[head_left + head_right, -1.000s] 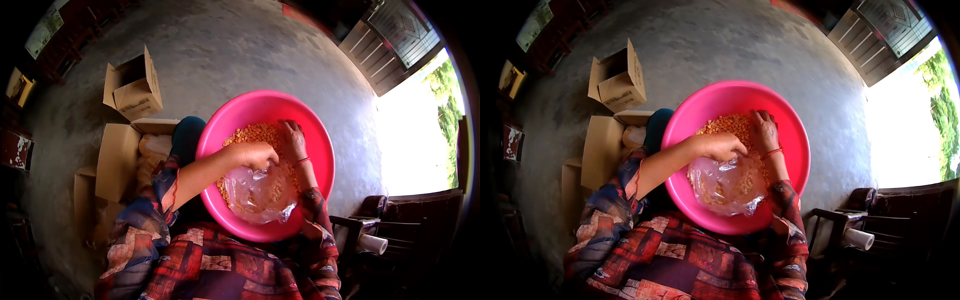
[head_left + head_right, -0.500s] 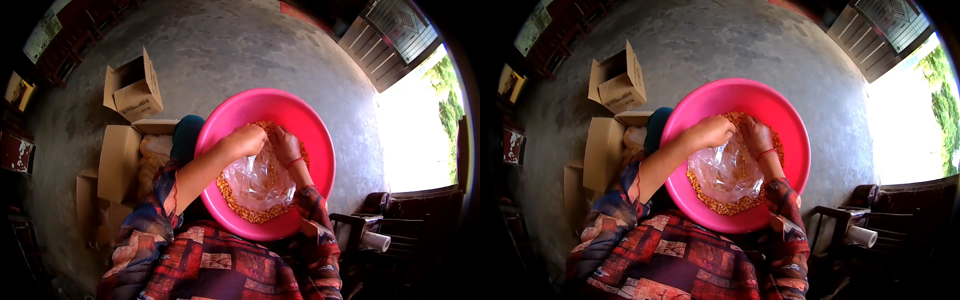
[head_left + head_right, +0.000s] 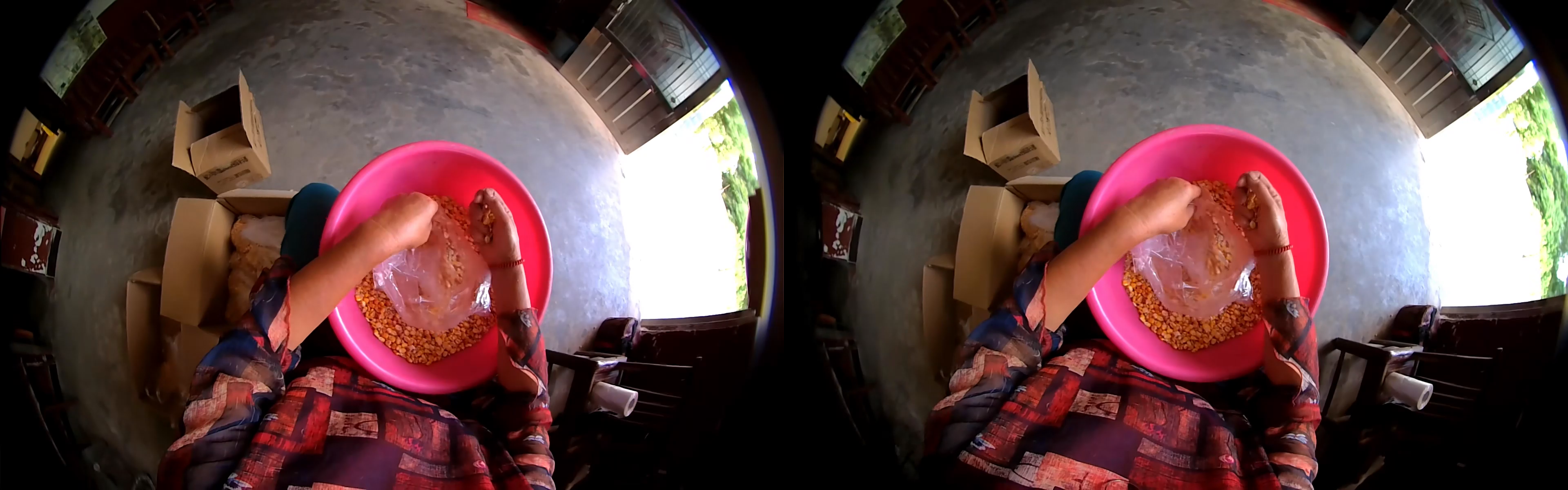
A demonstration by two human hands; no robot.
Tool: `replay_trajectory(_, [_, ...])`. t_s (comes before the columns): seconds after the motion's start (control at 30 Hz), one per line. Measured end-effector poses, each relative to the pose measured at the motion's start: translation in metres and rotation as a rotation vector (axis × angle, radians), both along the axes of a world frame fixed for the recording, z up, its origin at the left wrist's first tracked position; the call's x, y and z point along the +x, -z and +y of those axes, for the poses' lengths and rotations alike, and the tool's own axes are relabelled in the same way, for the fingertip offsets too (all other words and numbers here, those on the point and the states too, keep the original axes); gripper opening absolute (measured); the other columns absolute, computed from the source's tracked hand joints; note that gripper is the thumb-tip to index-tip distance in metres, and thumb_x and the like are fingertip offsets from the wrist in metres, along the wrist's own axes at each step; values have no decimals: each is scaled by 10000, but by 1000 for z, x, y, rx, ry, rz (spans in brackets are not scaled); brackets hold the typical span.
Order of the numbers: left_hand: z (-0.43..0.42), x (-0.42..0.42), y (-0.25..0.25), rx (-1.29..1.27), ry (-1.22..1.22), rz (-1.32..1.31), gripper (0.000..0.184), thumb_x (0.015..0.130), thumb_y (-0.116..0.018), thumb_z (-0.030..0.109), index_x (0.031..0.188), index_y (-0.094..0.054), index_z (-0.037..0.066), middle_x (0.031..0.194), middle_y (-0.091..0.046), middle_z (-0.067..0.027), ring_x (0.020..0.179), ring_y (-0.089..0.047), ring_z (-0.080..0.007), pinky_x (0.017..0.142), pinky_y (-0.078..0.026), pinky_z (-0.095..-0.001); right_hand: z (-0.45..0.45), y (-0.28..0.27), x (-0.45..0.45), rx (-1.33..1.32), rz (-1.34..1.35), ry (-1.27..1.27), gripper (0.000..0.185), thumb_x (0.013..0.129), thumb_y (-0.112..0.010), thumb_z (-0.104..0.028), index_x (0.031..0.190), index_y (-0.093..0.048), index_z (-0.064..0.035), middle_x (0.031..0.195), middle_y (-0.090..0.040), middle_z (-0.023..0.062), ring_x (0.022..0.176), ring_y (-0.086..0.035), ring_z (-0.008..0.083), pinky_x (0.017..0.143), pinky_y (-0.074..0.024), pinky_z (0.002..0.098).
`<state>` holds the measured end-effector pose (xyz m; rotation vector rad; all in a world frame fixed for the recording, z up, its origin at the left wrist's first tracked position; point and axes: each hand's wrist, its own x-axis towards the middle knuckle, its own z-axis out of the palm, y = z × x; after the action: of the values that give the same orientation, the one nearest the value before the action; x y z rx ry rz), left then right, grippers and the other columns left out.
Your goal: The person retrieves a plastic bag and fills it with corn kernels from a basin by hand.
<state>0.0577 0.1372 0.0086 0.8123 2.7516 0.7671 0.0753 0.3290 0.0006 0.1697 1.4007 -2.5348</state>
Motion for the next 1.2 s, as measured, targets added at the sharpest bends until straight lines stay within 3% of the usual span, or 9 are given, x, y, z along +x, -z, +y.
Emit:
replay_trajectory(0.1, [0,-2,3,20,18,19,178,764,-564,89,906,-607,-9,858,-622,-219,828,-610,-372,750,-478,-446,-16,-10,11,-46,206,-153,181,941,-458,-217,858,-541,-80,614,-440,-20,424,-288,44,371,-235,178])
replay_trajectory(0.17, [-2,-1,-2,75,23,47,204,762,-558,61,948,-599,-14,883,-621,-218,845,-610,-368,751,-479,-442,-29,-29,28,-48,108,-418,220,954,-450,-230,821,-538,-79,598,-417,-33,424,-292,31,375,-208,175])
replay_trajectory(0.37, [-3,-1,2,104,-78,22,363,767,-507,-8,1123,-576,-7,1009,-623,-202,960,-594,-347,841,-475,-409,-35,-17,29,274,-141,-526,189,930,-480,-204,816,-552,-72,659,-447,-33,447,-281,28,394,-218,182])
replay_trajectory(0.5, [-4,-2,-3,159,-75,8,368,773,-499,0,1133,-579,-1,1047,-614,-210,988,-586,-347,871,-462,-407,-42,-8,32,329,-176,-514,181,921,-463,-187,847,-579,-69,677,-491,-42,508,-374,29,428,-288,184])
replay_trajectory(0.6, [-7,1,-8,125,-97,-22,355,780,-495,15,1124,-583,1,1056,-612,-209,995,-582,-349,885,-455,-411,-49,0,35,512,116,-432,241,908,-477,-125,1088,-594,-17,847,-593,-1,749,-537,72,689,-457,227])
replay_trajectory(0.7, [-9,2,-8,104,-127,-58,352,783,-500,30,1123,-585,2,1055,-613,-205,993,-582,-348,888,-452,-411,-49,3,36,579,293,-438,245,904,-478,-97,1102,-592,-8,948,-621,39,817,-563,85,743,-470,249])
replay_trajectory(0.9, [-15,4,-13,65,-102,-37,367,775,-499,21,1129,-593,30,1063,-609,-199,997,-578,-343,878,-453,-418,-17,-15,20,493,225,-112,164,869,-512,-7,996,-614,16,912,-650,47,763,-589,104,646,-485,214])
replay_trajectory(1.1, [-15,5,-8,105,17,-21,375,734,-516,-6,1055,-655,126,963,-623,-172,943,-585,-332,846,-462,-413,4,31,-4,1396,650,197,228,834,-560,-34,1057,-601,-54,991,-615,108,924,-591,258,773,-493,335])
replay_trajectory(1.2, [-16,4,-7,63,32,-100,351,722,-519,-16,994,-681,134,915,-628,-148,907,-593,-320,829,-468,-404,-8,46,-5,1449,754,82,266,826,-575,-91,1091,-590,-72,1094,-563,137,1016,-536,339,843,-458,400])
